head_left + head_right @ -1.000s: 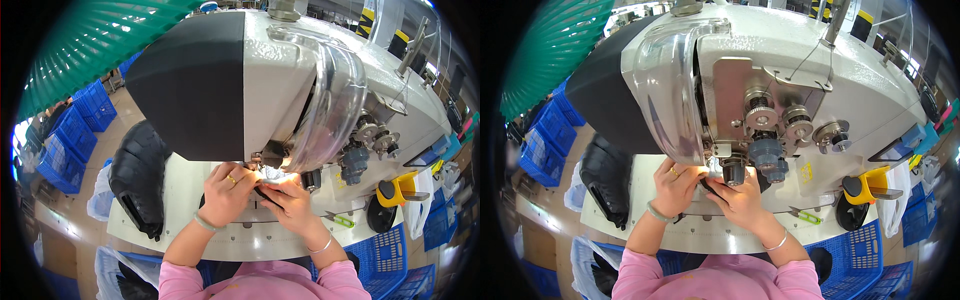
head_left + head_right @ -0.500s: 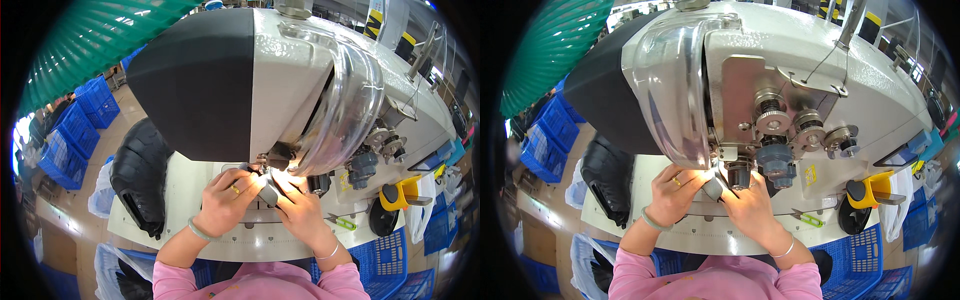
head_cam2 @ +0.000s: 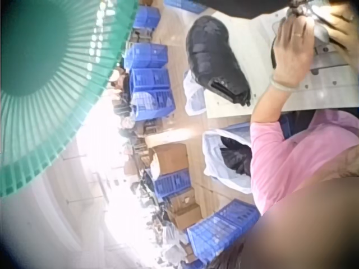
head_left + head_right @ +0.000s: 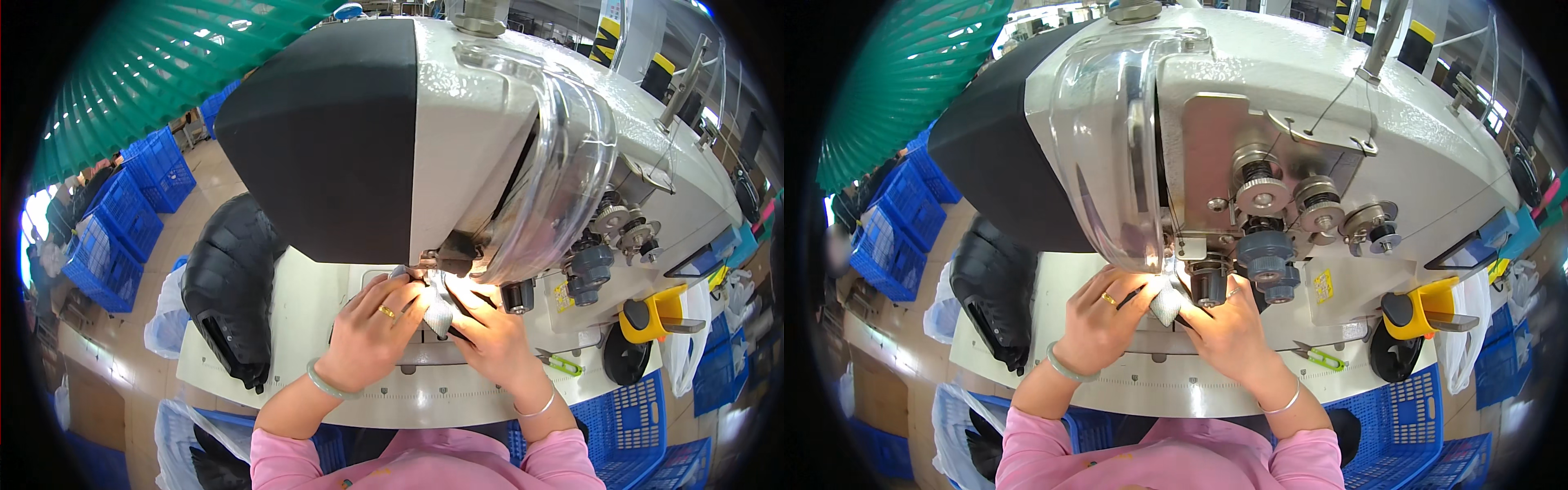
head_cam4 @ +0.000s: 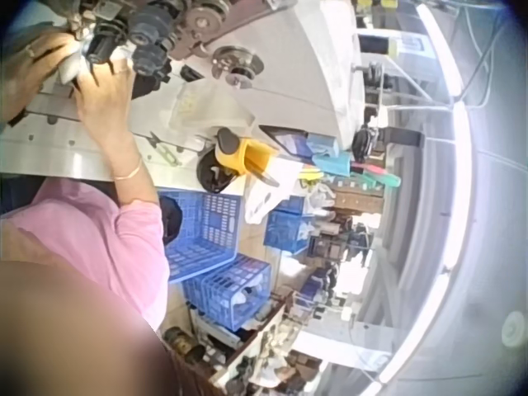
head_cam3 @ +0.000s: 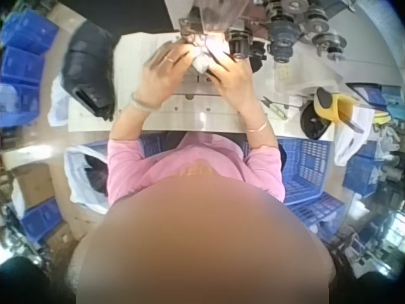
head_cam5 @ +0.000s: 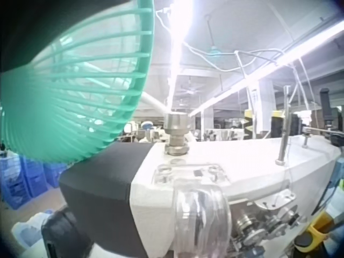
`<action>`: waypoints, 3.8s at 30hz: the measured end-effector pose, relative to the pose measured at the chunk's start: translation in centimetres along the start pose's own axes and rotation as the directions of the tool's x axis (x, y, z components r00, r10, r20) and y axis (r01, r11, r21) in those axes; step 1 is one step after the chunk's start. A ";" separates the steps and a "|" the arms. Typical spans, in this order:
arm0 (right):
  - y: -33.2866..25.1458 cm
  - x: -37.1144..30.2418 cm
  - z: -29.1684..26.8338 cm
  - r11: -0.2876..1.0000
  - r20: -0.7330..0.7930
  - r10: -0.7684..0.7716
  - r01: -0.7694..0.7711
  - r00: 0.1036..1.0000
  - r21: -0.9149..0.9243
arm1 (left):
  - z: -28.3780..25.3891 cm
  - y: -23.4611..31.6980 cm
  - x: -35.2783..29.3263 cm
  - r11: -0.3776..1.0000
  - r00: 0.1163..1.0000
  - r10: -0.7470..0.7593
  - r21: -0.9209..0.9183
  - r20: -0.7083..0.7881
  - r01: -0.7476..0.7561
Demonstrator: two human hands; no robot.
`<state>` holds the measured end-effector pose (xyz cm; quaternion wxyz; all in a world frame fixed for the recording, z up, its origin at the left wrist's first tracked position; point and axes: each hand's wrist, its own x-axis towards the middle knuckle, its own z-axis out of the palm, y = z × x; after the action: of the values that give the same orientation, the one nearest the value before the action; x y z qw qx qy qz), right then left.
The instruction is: Stitch the upper part of a shoe using an industrial sewing machine.
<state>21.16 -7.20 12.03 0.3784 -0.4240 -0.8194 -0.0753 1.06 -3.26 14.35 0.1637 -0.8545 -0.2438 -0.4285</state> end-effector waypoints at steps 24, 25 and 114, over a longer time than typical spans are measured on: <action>-0.7 -0.2 0.6 0.999 -0.083 0.015 -0.018 0.996 -0.044 | 0.5 0.7 -0.7 0.996 0.996 -0.084 -0.041 -0.042 0.082; -0.7 -0.2 0.7 0.998 -0.073 0.017 -0.022 0.997 -0.058 | 0.5 0.7 -0.6 0.993 0.994 -0.107 -0.050 -0.023 0.106; -2.1 -0.5 1.8 0.924 0.013 0.362 -0.357 0.932 -0.138 | 1.7 -0.5 -1.1 0.984 0.982 -0.054 -0.178 -0.183 0.021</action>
<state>18.72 -8.01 10.84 0.3408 -0.5926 -0.7281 -0.0514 1.35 -2.30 12.53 0.1019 -0.8169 -0.2047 -0.5296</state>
